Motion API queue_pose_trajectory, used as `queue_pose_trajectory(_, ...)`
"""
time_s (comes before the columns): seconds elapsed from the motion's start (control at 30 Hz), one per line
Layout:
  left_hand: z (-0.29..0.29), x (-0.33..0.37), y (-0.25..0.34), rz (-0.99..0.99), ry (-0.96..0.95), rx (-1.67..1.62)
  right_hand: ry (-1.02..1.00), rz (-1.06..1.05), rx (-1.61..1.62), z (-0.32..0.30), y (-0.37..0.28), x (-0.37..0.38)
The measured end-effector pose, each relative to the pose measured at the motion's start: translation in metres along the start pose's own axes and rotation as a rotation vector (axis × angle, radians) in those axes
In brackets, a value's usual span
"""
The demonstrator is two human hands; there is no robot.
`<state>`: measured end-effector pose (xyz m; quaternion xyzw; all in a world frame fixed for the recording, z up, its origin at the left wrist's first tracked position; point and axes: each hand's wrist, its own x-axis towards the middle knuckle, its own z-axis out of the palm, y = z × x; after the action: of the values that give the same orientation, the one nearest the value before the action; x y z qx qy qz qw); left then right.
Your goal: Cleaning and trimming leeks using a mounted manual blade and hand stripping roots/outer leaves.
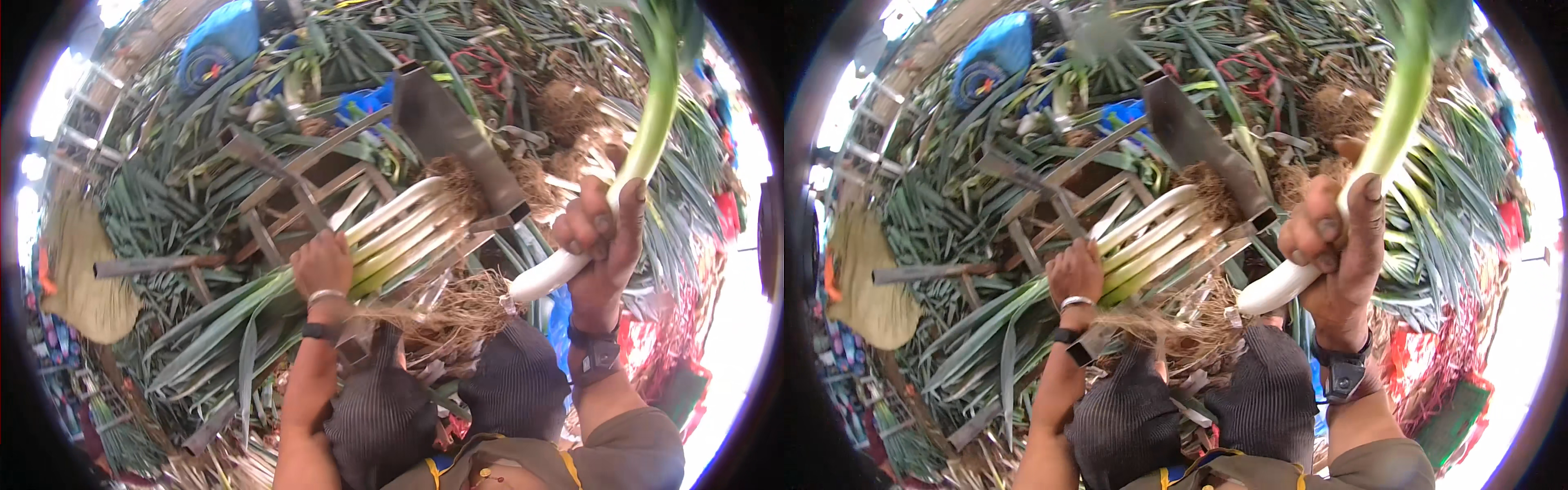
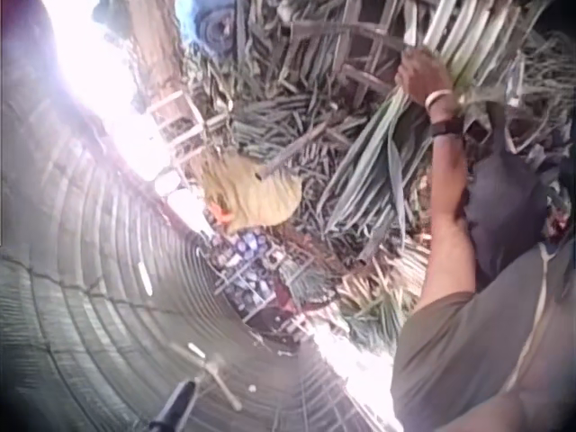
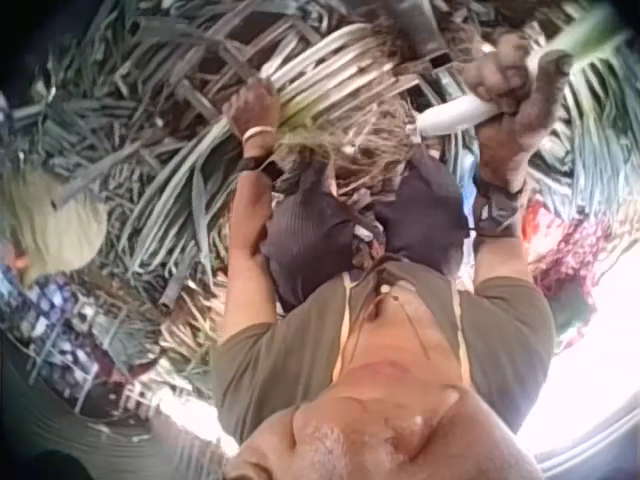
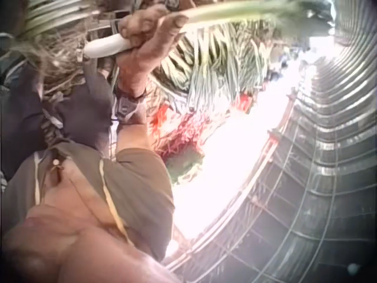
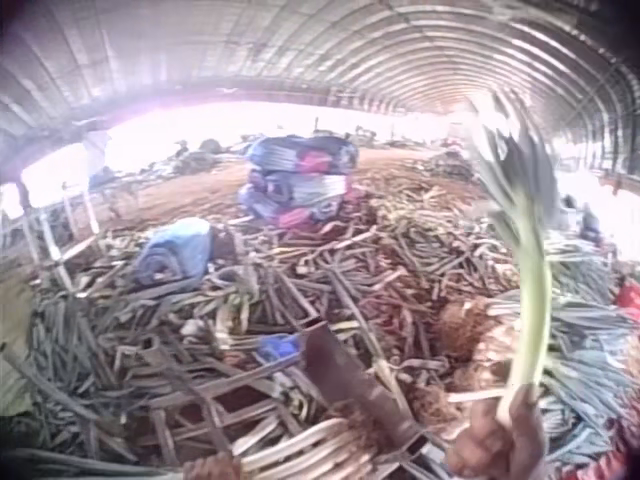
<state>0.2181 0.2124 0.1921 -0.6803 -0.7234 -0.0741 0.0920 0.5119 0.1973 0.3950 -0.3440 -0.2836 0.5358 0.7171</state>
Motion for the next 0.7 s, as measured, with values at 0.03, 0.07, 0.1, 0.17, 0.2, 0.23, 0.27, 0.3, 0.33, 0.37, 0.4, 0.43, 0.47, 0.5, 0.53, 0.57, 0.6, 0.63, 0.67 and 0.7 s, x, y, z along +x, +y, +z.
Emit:
queue_pose_trajectory(0.03, 0.000, 0.000, 0.002, -0.009, 0.002, -0.012, -0.145, 0.035, -0.019, 0.002, 0.006, 0.003)
queue_pose_trajectory(0.07, 0.000, 0.001, 0.004, -0.016, 0.004, -0.025, -0.288, 0.069, -0.036, 0.003, 0.011, 0.007)
queue_pose_trajectory(0.1, 0.000, 0.001, 0.006, -0.021, 0.006, -0.036, -0.335, 0.095, -0.133, 0.011, 0.016, 0.009)
queue_pose_trajectory(0.17, 0.004, 0.000, 0.004, -0.015, 0.052, -0.040, -0.457, 0.109, -0.257, 0.030, 0.030, 0.010)
queue_pose_trajectory(0.2, 0.006, 0.000, 0.004, -0.009, 0.076, -0.042, -0.521, 0.102, -0.334, 0.041, 0.037, 0.010)
queue_pose_trajectory(0.23, 0.007, -0.001, 0.005, -0.034, 0.020, -0.023, -0.617, 0.108, -0.361, 0.049, 0.045, 0.012)
queue_pose_trajectory(0.27, 0.009, -0.002, 0.003, -0.015, 0.050, -0.031, -0.734, 0.044, -0.373, 0.058, 0.058, 0.017)
queue_pose_trajectory(0.3, 0.014, -0.004, 0.000, 0.004, 0.076, -0.037, -0.849, -0.022, -0.373, 0.067, 0.071, 0.022)
queue_pose_trajectory(0.33, 0.014, -0.004, -0.001, 0.029, 0.103, -0.045, -0.938, -0.037, -0.343, 0.078, 0.082, 0.025)
queue_pose_trajectory(0.37, 0.014, -0.004, -0.001, 0.030, 0.166, -0.128, -1.030, -0.049, -0.308, 0.091, 0.093, 0.029)
queue_pose_trajectory(0.4, 0.019, -0.008, -0.007, 0.023, 0.217, -0.143, -1.139, -0.047, -0.421, 0.103, 0.097, 0.033)
queue_pose_trajectory(0.43, 0.017, -0.005, -0.005, 0.027, 0.270, -0.170, -1.245, -0.062, -0.545, 0.111, 0.099, 0.041)
queue_pose_trajectory(0.47, 0.014, -0.003, -0.002, 0.027, 0.295, -0.174, -1.269, -0.289, -0.566, 0.112, 0.124, 0.049)
queue_pose_trajectory(0.5, 0.005, 0.005, 0.008, 0.032, 0.320, -0.190, -1.314, -0.312, -0.645, 0.104, 0.141, 0.062)
queue_pose_trajectory(0.53, 0.008, 0.000, 0.002, 0.007, 0.211, -0.123, -1.369, -0.326, -0.695, 0.101, 0.164, 0.068)
queue_pose_trajectory(0.57, 0.008, -0.002, 0.000, -0.012, 0.108, -0.068, -1.381, -0.410, -0.823, 0.094, 0.177, 0.073)
queue_pose_trajectory(0.6, 0.007, -0.004, -0.002, -0.034, 0.008, -0.009, -1.390, -0.500, -0.948, 0.086, 0.188, 0.078)
queue_pose_trajectory(0.63, 0.007, -0.001, 0.000, -0.029, 0.094, -0.046, -1.409, -0.486, -1.150, 0.072, 0.197, 0.086)
queue_pose_trajectory(0.67, 0.004, 0.001, 0.004, -0.036, 0.033, -0.038, -1.416, -0.468, -1.357, 0.057, 0.207, 0.094)
queue_pose_trajectory(0.7, -0.002, 0.005, 0.011, -0.033, -0.023, -0.038, -1.414, -0.390, -1.501, 0.038, 0.220, 0.101)
